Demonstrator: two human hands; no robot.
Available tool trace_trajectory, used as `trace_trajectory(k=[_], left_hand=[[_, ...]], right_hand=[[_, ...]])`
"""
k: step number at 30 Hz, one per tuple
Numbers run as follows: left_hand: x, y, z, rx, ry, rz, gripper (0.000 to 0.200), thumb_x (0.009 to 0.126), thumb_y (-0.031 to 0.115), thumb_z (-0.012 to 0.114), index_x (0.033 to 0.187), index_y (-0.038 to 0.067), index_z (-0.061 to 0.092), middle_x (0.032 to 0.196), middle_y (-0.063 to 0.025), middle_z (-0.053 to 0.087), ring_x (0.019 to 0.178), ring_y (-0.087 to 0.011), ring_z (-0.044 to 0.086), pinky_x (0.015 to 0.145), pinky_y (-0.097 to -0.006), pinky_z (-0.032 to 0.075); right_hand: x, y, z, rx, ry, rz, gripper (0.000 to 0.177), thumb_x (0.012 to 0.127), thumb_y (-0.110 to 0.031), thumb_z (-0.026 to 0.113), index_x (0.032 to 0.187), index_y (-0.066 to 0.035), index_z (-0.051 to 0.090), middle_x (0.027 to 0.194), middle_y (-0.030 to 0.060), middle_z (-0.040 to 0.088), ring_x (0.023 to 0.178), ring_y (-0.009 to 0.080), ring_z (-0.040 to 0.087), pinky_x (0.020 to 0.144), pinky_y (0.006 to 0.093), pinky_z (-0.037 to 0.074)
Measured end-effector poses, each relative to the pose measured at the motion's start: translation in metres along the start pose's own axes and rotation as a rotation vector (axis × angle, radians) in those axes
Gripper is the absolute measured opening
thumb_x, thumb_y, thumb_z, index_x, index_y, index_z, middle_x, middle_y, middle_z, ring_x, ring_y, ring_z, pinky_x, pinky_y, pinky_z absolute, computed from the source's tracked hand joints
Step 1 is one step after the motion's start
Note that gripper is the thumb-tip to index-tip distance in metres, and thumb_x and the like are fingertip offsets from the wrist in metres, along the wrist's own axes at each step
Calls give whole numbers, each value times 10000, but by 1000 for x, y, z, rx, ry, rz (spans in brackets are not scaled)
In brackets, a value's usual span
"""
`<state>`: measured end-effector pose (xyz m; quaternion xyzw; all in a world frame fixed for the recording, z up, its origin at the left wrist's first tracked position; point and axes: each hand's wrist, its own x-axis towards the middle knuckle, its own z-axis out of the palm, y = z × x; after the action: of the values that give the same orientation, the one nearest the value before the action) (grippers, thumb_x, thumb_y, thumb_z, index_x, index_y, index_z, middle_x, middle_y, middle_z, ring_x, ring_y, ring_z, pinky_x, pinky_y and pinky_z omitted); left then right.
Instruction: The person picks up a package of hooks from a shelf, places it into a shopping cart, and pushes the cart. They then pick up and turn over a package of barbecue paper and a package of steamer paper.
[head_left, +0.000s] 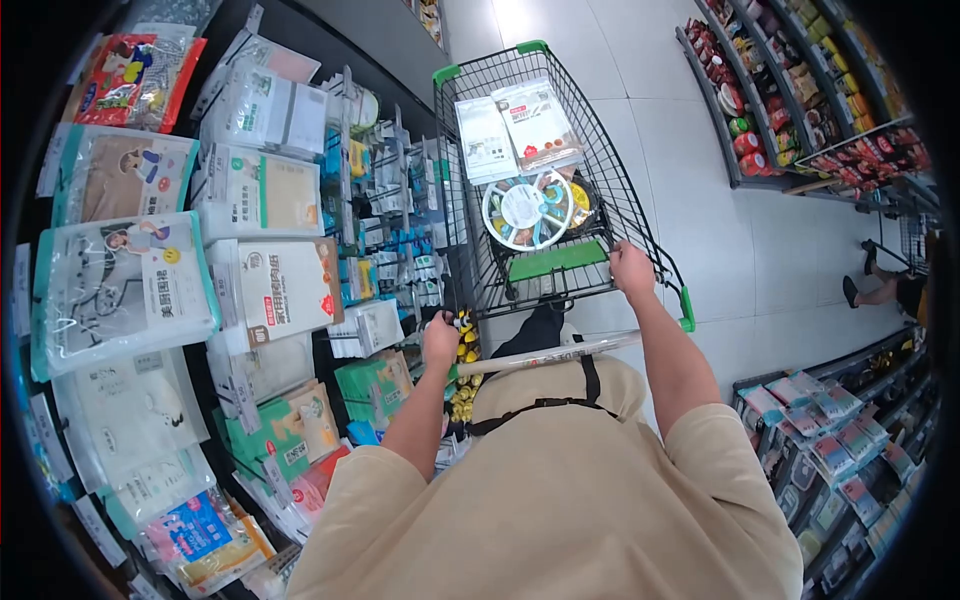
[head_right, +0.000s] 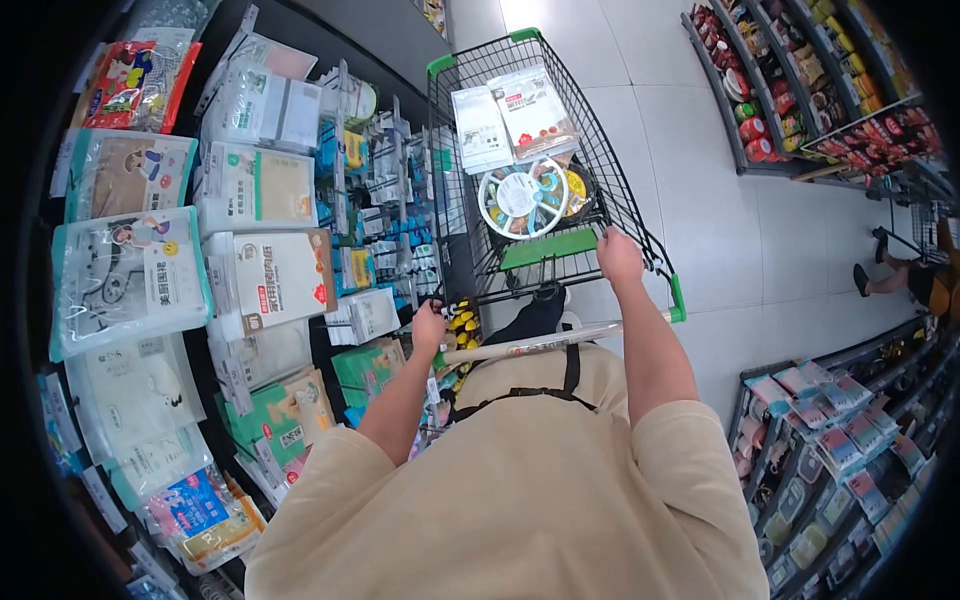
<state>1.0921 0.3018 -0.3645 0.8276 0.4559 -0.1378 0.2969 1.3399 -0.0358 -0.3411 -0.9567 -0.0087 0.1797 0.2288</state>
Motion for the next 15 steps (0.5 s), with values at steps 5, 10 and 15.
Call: trace_trajectory(k=[5,10,15], left_hand=[[10,23,-9,11,14,41,269,849,67,500,1072,54,649,984,-209,684,972,-389,636,824,-466,490],[27,43,-14,-4,-5,29,272,842,62,499,1068,42,649,988,-219,684,973,-393,639,823,-467,499],[38,69,-22,69,12,26,266,849,75,505,1071,51,651,982,-208,685,973,-394,638,803,-483,504]], right_hand=[[19,-7,-5,6,-24,21,246,871,-226,512,983,-76,673,912,204,687,867,397,656,791,479,519],[39,-15,-11,-2,-9,27,248,878,-225,510,981,-69,673,913,209,683,863,401,653,786,479,519],[63,-16,-10,3,-17,46,245,888,-230,511,986,-80,678,896,200,687,858,397,656,780,476,522]])
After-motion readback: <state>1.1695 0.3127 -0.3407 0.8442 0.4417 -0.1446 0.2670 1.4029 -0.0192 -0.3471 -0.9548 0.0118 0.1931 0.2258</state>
